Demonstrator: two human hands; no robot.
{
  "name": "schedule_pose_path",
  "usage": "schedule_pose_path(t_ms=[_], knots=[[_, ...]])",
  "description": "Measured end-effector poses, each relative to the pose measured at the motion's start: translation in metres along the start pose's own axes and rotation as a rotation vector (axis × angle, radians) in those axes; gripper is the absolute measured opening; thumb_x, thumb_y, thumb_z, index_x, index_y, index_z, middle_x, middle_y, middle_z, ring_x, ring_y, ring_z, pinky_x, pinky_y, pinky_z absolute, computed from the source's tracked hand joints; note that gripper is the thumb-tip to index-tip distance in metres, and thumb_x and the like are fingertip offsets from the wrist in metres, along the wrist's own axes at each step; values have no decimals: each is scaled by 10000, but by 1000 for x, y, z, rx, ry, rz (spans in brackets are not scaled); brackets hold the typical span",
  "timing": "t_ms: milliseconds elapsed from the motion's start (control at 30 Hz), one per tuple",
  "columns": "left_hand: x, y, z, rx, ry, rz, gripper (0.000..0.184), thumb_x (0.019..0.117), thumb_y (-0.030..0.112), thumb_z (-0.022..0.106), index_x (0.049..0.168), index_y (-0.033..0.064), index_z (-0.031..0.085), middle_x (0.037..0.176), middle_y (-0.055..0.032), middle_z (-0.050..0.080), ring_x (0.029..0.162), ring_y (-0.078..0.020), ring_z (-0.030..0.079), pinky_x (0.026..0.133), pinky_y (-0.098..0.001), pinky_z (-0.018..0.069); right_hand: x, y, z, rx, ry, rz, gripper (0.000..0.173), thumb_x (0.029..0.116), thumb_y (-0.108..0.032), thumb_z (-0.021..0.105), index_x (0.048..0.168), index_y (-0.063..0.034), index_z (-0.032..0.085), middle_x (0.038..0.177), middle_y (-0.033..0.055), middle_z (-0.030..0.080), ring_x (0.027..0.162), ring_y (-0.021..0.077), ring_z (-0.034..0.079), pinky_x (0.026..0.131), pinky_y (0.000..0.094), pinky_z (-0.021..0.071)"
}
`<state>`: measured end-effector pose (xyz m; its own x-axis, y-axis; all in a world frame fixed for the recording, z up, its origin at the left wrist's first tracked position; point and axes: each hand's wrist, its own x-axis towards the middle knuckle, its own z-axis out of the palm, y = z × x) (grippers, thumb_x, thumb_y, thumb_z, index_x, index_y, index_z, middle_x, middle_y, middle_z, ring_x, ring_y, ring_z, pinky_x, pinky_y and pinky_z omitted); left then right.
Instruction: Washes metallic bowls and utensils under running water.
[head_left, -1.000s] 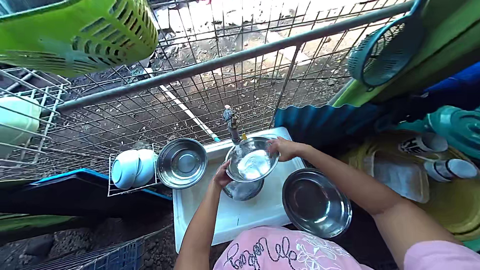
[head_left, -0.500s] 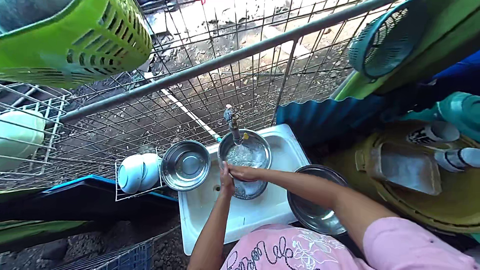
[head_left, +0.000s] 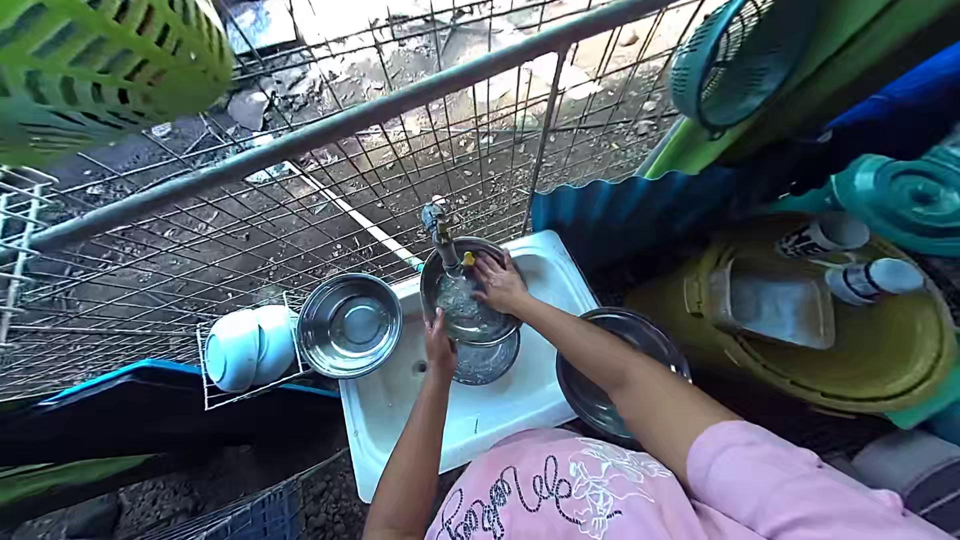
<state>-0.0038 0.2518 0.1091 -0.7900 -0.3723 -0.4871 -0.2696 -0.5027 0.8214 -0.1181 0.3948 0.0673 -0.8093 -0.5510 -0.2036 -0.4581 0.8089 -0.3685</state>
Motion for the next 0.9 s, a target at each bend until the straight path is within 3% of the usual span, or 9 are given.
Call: schedule_pose_path(t_ms=[167, 267, 333, 400, 467, 567, 700, 833, 900], knots=[[10, -15, 16, -212, -71, -45, 428, 1134, 232, 246, 1516, 52, 313, 1264, -129, 586, 1095, -160, 609, 951, -362, 525, -18, -51, 15, 479, -131, -118, 629, 1093, -375, 409, 1603, -20, 316, 1670, 214, 276, 1557, 380, 245, 1255, 609, 152], [34, -5, -11, -323, -155, -97, 391, 1130, 264, 214, 1402, 66, 413, 1090, -105, 675, 961, -179, 689, 835, -394, 593, -55, -28, -25, 169, -461, -358, 646, 1029, -396, 606, 1503, 21, 471, 1555, 229, 471, 1456, 397, 436, 1208, 631, 274], [47, 1, -23, -322, -209, -153, 376, 1130, 260, 221, 1348, 81, 470, 1049, -94, 701, 942, -184, 707, 820, -392, 605, -73, -8, -63, -119, -479, -376, 430, 963, -170, 704, 1299, 88, 635, 1421, 270, 582, 1431, 470, 422, 1233, 678, 124], [63, -1, -28, -297, -255, -185, 379, 1129, 281, 224, 1277, 100, 522, 999, -78, 726, 901, -176, 725, 781, -380, 618, -82, -3, -101, -295, -351, -340, 205, 958, 47, 590, 1100, 121, 718, 1241, 285, 683, 1428, 494, 419, 1253, 663, 64], [72, -7, -23, -138, -247, -120, 353, 1127, 248, 270, 1343, 80, 493, 1058, -71, 696, 922, -135, 694, 796, -339, 595, -80, -11, -135, -344, -280, -356, 122, 926, -8, 690, 990, 68, 761, 1105, 238, 733, 1354, 482, 503, 1217, 721, 122], [66, -6, -4, 303, -251, 34, 349, 1095, 173, 437, 1376, -19, 515, 1233, -133, 633, 1053, -119, 619, 931, -311, 524, -73, -30, -170, -243, -231, -521, 177, 828, -159, 836, 859, -1, 764, 949, 188, 724, 1074, 411, 648, 938, 622, 467], [63, -10, 5, 616, -384, 63, 339, 1061, 125, 515, 1324, -84, 564, 1237, -217, 643, 1107, -218, 620, 992, -394, 497, -70, -30, -210, 42, -224, -365, 334, 906, -271, 774, 998, 47, 725, 995, 242, 712, 1026, 432, 669, 891, 657, 483], [47, -43, -1, 584, -366, -146, 304, 1009, 26, 559, 1284, -94, 513, 1064, -170, 633, 860, -162, 641, 782, -328, 566, -98, 26, -225, 446, 26, -316, 277, 886, -199, 724, 859, 74, 692, 832, 167, 683, 832, 258, 644, 825, 491, 486], [40, -63, -18, 950, -671, -96, 417, 961, 96, 666, 1328, -79, 576, 1210, -222, 669, 1081, -250, 661, 982, -402, 517, -133, 48, -233, 592, 117, -220, 209, 874, -174, 657, 809, 24, 664, 771, 49, 636, 749, 103, 581, 755, 359, 481]])
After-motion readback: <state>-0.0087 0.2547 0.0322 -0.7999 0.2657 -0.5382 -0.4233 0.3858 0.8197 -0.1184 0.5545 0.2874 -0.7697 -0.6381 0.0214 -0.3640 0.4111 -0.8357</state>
